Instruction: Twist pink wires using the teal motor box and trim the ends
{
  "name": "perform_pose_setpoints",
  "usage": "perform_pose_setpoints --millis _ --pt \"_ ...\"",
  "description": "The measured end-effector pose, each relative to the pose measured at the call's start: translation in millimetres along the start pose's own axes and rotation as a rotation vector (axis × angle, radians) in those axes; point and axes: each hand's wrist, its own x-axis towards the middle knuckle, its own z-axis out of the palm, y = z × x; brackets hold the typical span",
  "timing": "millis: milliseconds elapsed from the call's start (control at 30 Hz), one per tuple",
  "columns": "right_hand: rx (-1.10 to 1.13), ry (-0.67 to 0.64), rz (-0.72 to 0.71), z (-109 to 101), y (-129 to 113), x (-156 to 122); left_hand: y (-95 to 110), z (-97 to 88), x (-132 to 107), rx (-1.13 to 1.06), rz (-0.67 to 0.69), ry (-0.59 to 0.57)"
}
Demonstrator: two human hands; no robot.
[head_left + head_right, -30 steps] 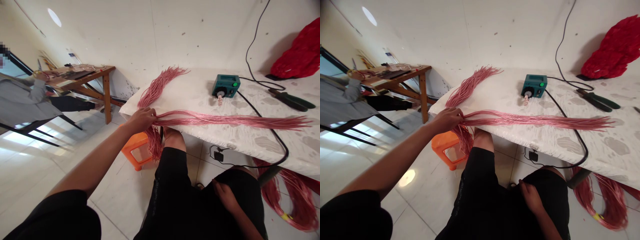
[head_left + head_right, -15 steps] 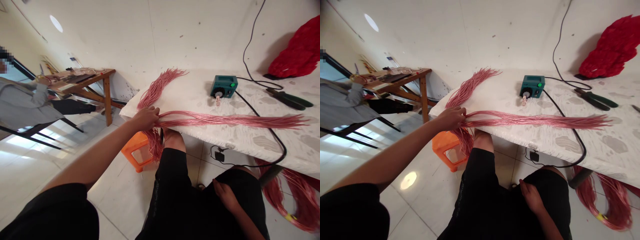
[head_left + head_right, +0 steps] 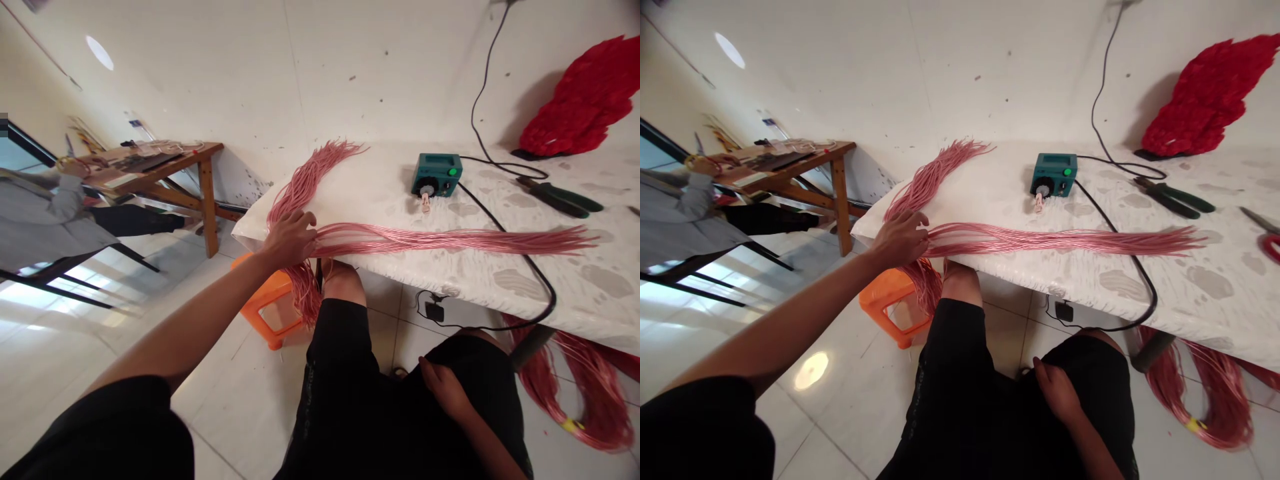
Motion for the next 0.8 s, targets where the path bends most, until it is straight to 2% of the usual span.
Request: perform_pose_setpoints --millis 200,333,433,600,800 --pt "0.003 -0.003 0.006 -2 -6 -1 11 -11.4 28 -0.037 -0.058 0.158" --pt "0.000 0.022 0.010 -2 -5 -3 17 -30.5 50 -0.048 -0.086 0.240" --pt "0.004 0.033 0.005 0 -2 -2 14 -48.0 62 -0.060 -0.164 0.303" --pt "0.011 0.038 -0.013 4 2 1 5 -75.2 73 -0.042 -0.235 0.375" --pt "0.013 0.048 -0.024 5 2 1 1 -96.8 78 -0.051 -0.215 0.440"
